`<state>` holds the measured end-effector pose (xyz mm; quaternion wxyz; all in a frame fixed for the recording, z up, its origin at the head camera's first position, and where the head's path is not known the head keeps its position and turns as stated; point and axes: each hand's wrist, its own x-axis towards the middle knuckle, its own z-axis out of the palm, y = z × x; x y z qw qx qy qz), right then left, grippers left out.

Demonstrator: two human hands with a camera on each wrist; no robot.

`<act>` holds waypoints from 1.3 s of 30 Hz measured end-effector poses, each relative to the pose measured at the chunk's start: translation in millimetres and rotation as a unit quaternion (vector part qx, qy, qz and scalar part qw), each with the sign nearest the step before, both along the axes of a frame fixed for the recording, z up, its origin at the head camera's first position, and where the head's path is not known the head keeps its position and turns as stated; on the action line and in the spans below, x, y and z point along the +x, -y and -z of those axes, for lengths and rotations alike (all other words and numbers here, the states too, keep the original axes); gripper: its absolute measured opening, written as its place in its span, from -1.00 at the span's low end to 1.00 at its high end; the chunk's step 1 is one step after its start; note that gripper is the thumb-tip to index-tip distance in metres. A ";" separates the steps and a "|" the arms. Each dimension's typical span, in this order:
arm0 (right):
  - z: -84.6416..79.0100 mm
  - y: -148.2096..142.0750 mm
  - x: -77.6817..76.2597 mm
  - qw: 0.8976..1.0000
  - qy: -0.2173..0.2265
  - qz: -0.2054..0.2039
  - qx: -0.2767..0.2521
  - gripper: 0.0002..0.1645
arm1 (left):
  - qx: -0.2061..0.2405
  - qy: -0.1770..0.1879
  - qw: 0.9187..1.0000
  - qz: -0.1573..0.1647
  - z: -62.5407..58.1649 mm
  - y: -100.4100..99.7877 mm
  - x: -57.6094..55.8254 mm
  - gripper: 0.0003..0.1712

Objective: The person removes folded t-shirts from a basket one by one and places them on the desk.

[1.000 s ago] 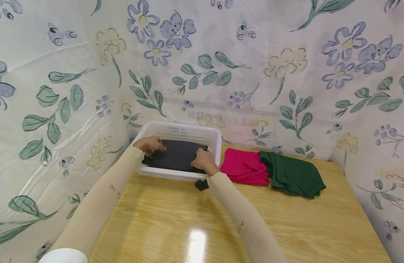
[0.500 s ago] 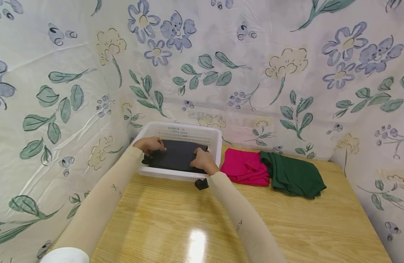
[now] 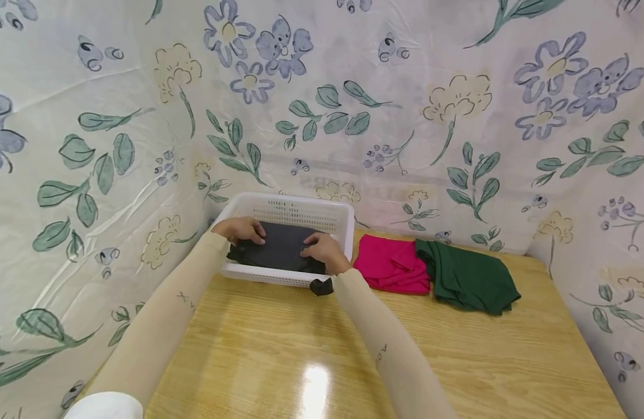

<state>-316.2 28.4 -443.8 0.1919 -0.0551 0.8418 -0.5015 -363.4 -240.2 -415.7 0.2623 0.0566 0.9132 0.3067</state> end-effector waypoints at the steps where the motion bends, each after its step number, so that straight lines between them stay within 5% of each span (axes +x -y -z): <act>1: -0.4 0.3 0.4 1.000 -0.004 0.000 0.000 -0.57 | -0.003 -0.003 1.000 0.000 -0.8 -0.2 0.0 -0.60; 17: -5.1 0.2 3.4 0.993 -0.115 -0.013 0.020 -0.51 | 0.008 -0.037 0.998 -0.043 -5.3 1.6 6.0 -0.63; 26: -15.2 -4.3 0.3 0.990 -0.138 0.013 0.016 -0.52 | 0.052 -0.078 0.995 -0.045 -14.9 0.5 5.4 -0.64; 39: -32.1 -18.1 11.6 0.985 -0.168 0.011 0.020 -0.54 | 0.109 -0.097 0.988 -0.045 -23.2 1.6 19.0 -0.60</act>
